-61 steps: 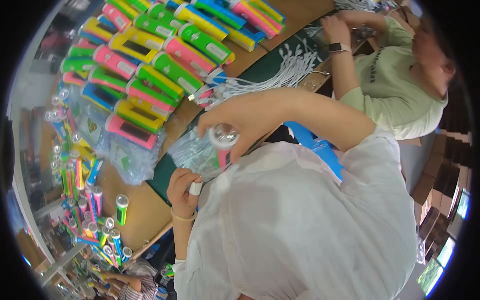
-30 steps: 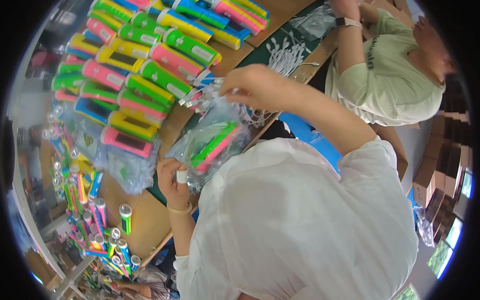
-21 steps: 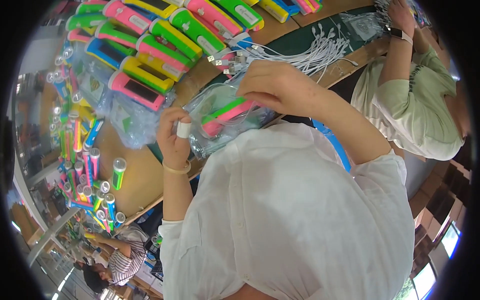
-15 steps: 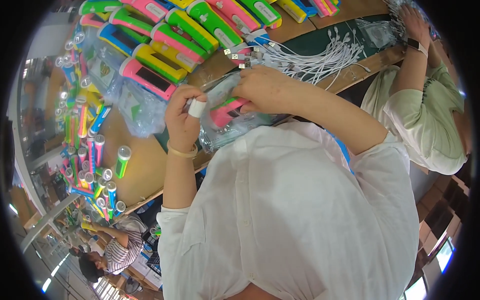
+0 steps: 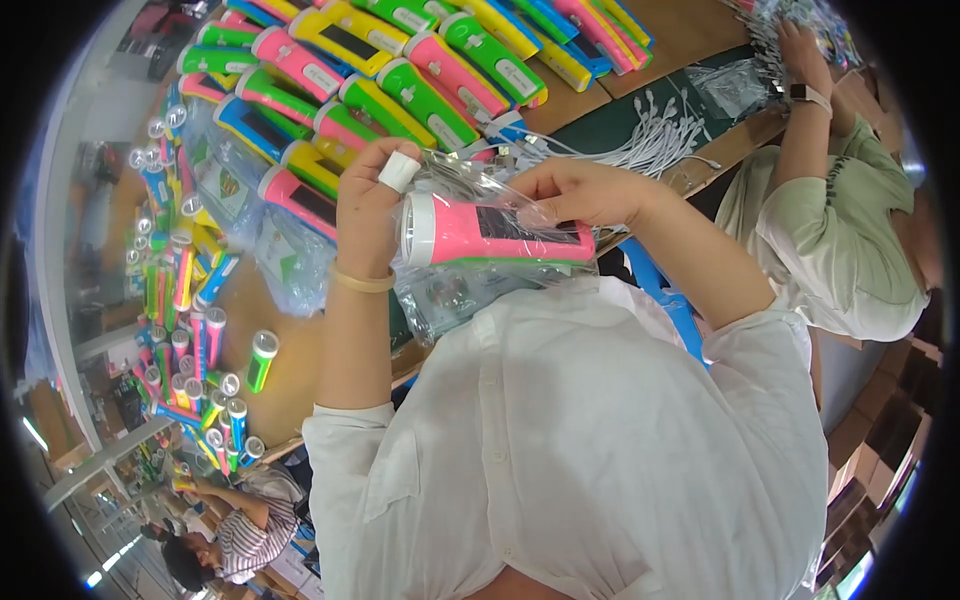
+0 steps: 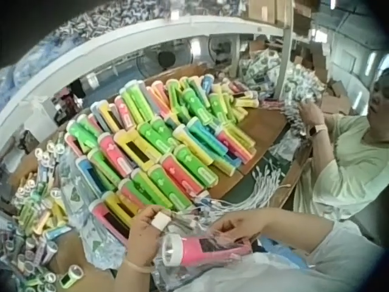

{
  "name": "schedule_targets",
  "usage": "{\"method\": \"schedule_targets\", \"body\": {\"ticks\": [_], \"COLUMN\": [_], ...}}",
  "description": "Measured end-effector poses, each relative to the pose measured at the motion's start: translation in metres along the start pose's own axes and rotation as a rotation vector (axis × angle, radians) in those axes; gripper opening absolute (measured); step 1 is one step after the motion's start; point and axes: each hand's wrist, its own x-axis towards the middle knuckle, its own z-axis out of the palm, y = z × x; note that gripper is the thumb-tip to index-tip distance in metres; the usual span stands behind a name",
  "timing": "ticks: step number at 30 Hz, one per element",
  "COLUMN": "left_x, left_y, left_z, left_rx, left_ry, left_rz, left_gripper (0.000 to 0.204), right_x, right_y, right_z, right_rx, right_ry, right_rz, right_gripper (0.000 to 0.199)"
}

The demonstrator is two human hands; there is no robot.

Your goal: Packaging flashlights and charging cables into individual plastic bags at an assembly line station.

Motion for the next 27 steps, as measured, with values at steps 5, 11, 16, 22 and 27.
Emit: {"method": "schedule_targets", "body": {"ticks": [5, 11, 16, 22, 27], "left_x": [0.023, 0.019, 0.031, 0.036, 0.035], "left_y": [-0.007, -0.015, -0.020, -0.023, -0.023], "left_z": [0.043, 0.094, 0.102, 0.104, 0.104], "left_rx": [-0.201, -0.202, -0.190, -0.188, -0.190], "left_ry": [-0.186, -0.287, -0.334, -0.382, -0.384], "left_rz": [-0.194, -0.292, -0.302, -0.276, -0.293], "left_gripper": [0.020, 0.014, 0.019, 0.026, 0.025], "right_x": [-0.027, -0.029, -0.043, -0.049, -0.047], "right_y": [0.029, 0.068, 0.069, 0.072, 0.076], "right_z": [-0.006, -0.009, -0.021, -0.027, -0.028], "right_rx": [0.540, 0.852, 1.005, 1.170, 1.191], "right_ry": [0.197, 0.327, 0.175, 0.069, 0.020], "right_rz": [-0.188, -0.489, -0.604, -0.627, -0.646], "right_gripper": [0.060, 0.059, 0.066, 0.067, 0.066]}}
